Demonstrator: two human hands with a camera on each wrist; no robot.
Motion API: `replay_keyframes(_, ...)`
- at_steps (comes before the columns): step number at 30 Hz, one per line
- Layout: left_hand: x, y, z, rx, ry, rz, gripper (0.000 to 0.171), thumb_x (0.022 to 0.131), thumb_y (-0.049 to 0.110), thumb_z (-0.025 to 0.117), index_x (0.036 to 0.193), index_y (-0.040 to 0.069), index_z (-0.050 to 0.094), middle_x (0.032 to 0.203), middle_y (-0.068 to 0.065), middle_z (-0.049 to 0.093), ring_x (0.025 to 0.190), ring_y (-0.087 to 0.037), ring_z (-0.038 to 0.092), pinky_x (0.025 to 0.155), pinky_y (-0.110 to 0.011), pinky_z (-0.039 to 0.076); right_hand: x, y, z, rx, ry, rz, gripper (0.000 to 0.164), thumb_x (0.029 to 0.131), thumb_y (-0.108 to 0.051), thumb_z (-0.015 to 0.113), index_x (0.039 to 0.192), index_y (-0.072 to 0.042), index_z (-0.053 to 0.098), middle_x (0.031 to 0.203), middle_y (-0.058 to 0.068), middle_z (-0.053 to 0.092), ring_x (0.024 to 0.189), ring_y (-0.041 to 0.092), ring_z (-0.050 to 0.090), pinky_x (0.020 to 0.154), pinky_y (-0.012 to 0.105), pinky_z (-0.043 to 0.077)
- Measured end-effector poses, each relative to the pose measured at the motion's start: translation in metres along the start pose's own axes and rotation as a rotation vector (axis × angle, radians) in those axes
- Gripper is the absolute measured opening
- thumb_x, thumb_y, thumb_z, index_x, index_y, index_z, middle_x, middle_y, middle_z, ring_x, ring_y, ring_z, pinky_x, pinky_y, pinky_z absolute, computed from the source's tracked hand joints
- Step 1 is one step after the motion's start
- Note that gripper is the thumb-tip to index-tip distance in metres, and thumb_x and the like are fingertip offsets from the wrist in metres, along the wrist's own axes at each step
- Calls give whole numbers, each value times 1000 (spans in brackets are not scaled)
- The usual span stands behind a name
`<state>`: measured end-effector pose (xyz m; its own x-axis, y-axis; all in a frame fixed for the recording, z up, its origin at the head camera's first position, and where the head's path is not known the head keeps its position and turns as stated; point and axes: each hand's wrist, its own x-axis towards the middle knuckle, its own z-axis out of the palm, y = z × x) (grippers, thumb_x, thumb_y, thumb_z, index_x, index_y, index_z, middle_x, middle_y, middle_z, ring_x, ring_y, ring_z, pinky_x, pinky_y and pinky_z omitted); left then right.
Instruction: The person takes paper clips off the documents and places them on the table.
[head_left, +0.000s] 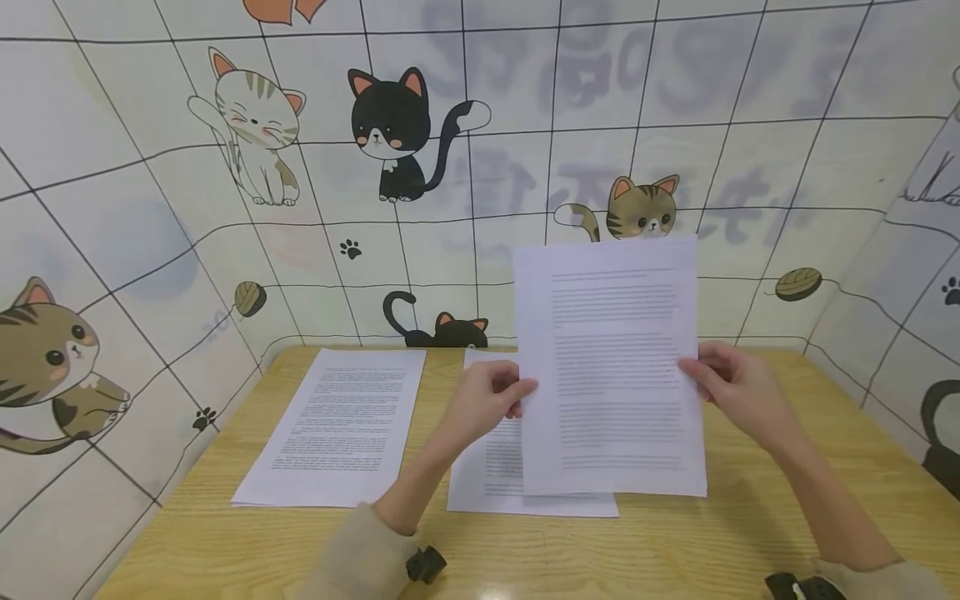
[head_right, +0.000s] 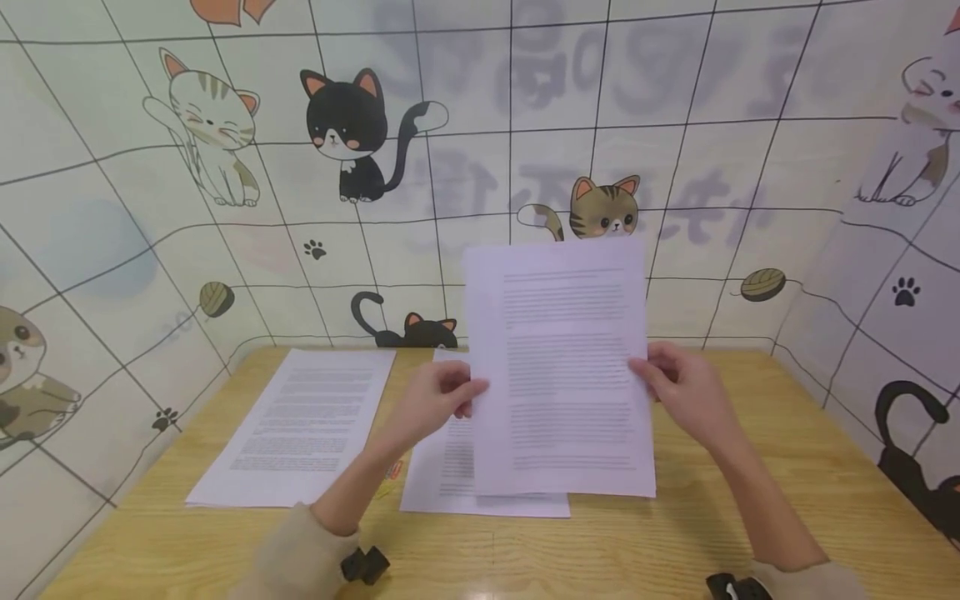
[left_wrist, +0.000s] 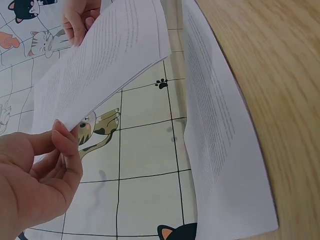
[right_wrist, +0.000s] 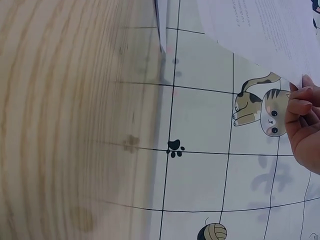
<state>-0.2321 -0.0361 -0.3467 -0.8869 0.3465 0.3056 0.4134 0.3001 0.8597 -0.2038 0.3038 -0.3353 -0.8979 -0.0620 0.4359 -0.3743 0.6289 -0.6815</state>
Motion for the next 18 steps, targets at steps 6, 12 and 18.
replay_keyframes(6, 8, 4, 15, -48, 32, -14, 15, 94, 12, 73, 82, 3, 70, 57, 1, 59, 52, -10, 56, 50, -22, 40, -1, 13, -9, -28, 24, 50, 27, 101, -24, 64, 109, 1, 65, 69, 2, 58, 59, 10, 50, 46, 26, 36)
replay_keyframes(12, 14, 5, 32, -87, 64, -30, 15, 92, 10, 74, 81, 2, 71, 58, 0, 62, 50, -9, 59, 51, -20, 47, -1, 25, -15, -71, 70, 70, 31, 101, -28, 65, 110, 2, 67, 76, 1, 66, 62, 10, 54, 50, 22, 43)
replay_keyframes(18, 21, 3, 50, -121, 72, -53, 11, 92, 5, 72, 86, -3, 71, 63, -2, 65, 51, -7, 61, 55, -22, 54, 1, 38, -22, -112, 115, 84, 34, 100, -27, 67, 109, 5, 69, 79, 1, 71, 62, 7, 56, 50, 20, 45)
